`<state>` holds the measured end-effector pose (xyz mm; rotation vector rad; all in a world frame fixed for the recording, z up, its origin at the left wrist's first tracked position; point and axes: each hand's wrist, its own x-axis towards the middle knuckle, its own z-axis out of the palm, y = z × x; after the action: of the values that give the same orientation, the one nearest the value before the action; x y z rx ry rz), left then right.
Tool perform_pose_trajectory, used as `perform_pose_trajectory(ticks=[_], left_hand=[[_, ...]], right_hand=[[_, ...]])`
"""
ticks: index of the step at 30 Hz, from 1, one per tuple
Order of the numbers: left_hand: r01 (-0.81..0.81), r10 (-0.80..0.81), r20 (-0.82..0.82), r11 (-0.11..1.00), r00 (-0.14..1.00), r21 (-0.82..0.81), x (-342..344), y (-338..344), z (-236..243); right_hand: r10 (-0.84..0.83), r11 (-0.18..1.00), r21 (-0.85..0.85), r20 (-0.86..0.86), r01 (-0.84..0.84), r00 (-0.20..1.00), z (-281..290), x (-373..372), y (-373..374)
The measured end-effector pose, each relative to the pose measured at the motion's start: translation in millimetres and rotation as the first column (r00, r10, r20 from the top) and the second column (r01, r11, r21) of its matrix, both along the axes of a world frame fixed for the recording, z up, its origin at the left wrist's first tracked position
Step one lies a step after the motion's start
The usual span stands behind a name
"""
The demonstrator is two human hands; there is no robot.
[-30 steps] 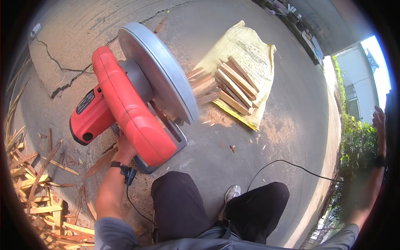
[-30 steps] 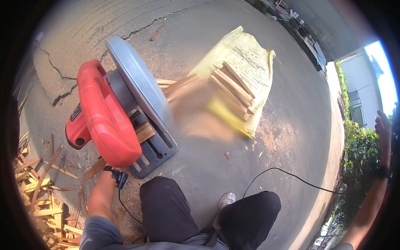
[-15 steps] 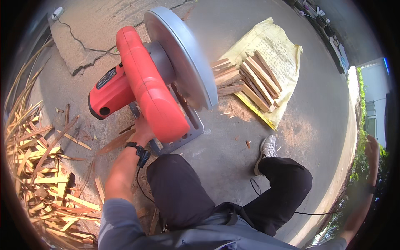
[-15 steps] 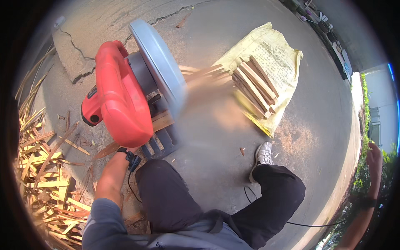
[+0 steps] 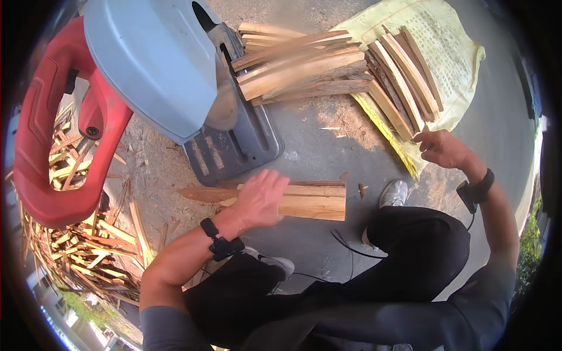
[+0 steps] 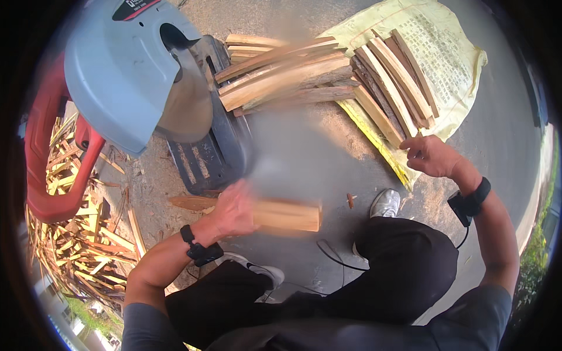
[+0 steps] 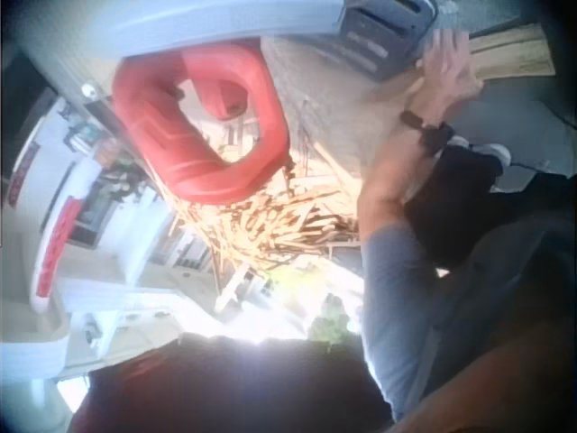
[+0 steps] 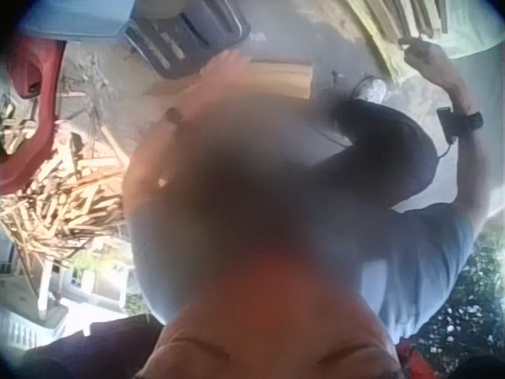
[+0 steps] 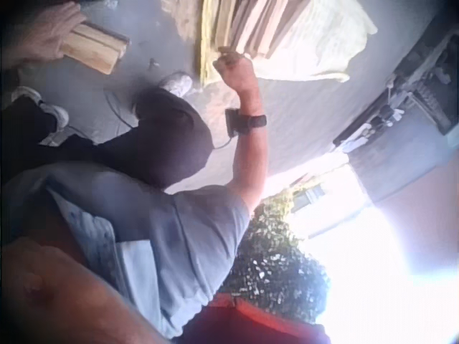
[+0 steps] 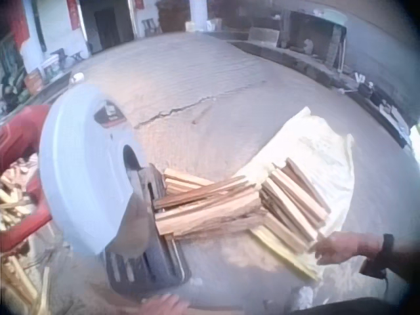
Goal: The person picks up several thin pieces of wood from a pile, aligns them on the base of a power miter saw, and uses the saw to cut the wood into shorter lengths.
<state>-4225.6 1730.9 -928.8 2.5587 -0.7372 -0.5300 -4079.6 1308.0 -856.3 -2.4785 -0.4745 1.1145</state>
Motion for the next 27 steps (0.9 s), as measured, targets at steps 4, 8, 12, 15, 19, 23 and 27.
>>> perform_pose_trajectory(ticks=[4,8,12,15,19,23,27], left_hand=[[-0.131,0.100,-0.163,0.972,0.982,-0.195,39.4,-106.0,25.4],[-0.286,0.301,-0.069,0.773,0.951,-0.566,109.7,-177.9,50.9],[-0.603,0.107,-0.593,0.157,0.798,-0.782,168.5,-221.9,67.6],[-0.806,-0.238,-0.772,-0.246,0.589,-0.539,194.1,-245.5,58.1],[-0.876,-0.338,-0.810,-0.255,0.478,-0.410,205.7,-282.9,35.6],[-0.908,-0.221,-0.890,-0.230,0.400,-0.351,214.1,-325.0,27.6],[-0.858,-0.052,-0.857,-0.077,0.512,-0.508,226.2,-349.3,60.1]], right_hand=[[-0.036,0.968,0.217,-0.378,0.127,0.925,-34.7,8.9,15.4],[-0.165,0.714,0.549,-0.471,0.434,0.867,-46.0,4.7,-0.9],[-0.245,0.551,0.786,-0.171,0.282,0.954,-35.5,13.4,6.3],[-0.368,0.678,0.728,0.214,0.104,0.905,-32.2,21.7,8.9],[-0.414,0.744,0.664,0.373,0.072,0.830,-21.2,24.2,-17.4],[-0.491,0.700,0.694,0.298,0.168,0.818,-42.4,28.3,-64.1],[-0.578,0.678,0.656,0.197,0.332,0.792,-37.1,55.0,-94.1]])
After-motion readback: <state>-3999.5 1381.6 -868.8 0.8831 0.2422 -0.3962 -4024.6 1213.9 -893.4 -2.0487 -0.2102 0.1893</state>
